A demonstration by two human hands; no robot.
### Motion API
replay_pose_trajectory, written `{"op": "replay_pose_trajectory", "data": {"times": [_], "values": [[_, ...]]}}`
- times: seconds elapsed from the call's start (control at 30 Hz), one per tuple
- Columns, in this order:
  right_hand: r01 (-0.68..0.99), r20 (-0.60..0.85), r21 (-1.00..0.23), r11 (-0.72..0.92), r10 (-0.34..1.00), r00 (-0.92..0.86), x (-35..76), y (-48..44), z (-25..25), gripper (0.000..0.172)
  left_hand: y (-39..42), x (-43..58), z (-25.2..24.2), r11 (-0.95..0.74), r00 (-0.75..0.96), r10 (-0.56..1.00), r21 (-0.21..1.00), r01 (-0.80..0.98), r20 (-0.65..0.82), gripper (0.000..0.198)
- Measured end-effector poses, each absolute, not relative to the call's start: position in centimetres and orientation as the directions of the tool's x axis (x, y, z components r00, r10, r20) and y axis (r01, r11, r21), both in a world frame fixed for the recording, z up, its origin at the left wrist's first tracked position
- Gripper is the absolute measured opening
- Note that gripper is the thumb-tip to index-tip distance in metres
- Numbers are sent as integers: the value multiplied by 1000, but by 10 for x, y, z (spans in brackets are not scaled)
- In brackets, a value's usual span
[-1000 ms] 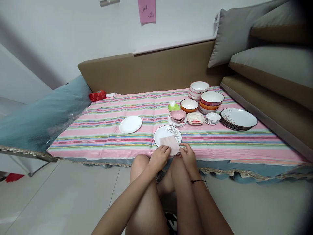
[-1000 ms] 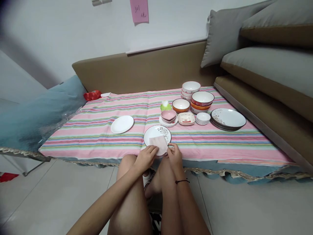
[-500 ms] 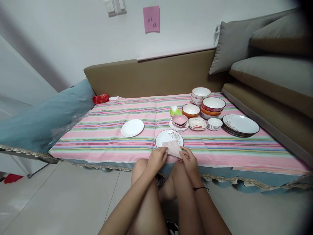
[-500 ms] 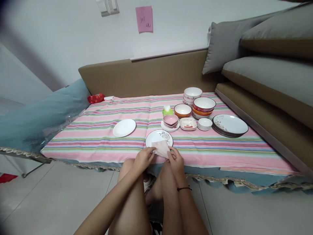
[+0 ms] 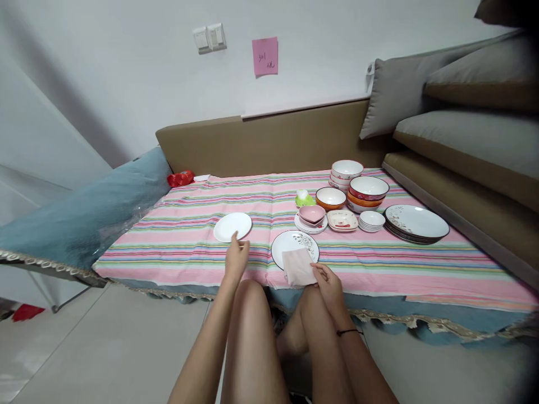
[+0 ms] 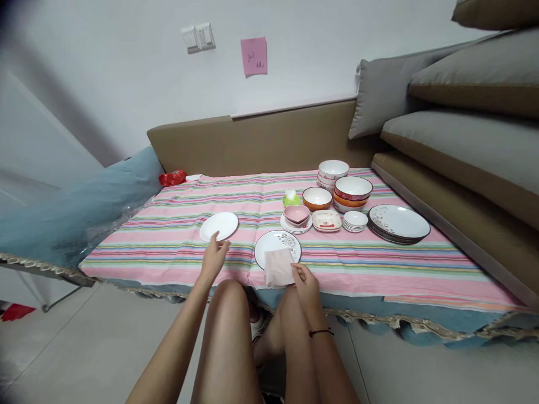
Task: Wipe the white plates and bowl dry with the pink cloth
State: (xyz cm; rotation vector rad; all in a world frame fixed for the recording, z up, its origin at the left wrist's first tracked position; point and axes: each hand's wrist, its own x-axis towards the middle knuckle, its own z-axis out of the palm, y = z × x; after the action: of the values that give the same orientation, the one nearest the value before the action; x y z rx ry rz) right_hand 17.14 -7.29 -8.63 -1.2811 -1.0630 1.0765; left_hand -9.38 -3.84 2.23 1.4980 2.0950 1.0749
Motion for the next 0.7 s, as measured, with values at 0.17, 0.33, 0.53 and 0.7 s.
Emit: {"op": "replay_pose_trajectory", "data": {"times": [0.17, 0.33, 0.53, 0.7], "values": [[33, 39, -999, 33, 981, 189, 172, -75, -86, 49, -31, -15, -22, -304, 268, 952, 534, 789, 146, 34], [104, 110, -990, 91, 976, 188, 174, -74, -93, 47, -37, 5, -55, -427, 440, 896, 376, 823, 54, 48], [269, 282, -942, 201, 909, 306, 173, -72, -100, 37, -38, -2, -56, -404, 418, 909, 269, 875, 5, 61], [701, 624, -603, 381, 772, 117, 175, -85, -97, 30, -39, 3, -54, -395, 415, 909, 370, 841, 28, 59]]}}
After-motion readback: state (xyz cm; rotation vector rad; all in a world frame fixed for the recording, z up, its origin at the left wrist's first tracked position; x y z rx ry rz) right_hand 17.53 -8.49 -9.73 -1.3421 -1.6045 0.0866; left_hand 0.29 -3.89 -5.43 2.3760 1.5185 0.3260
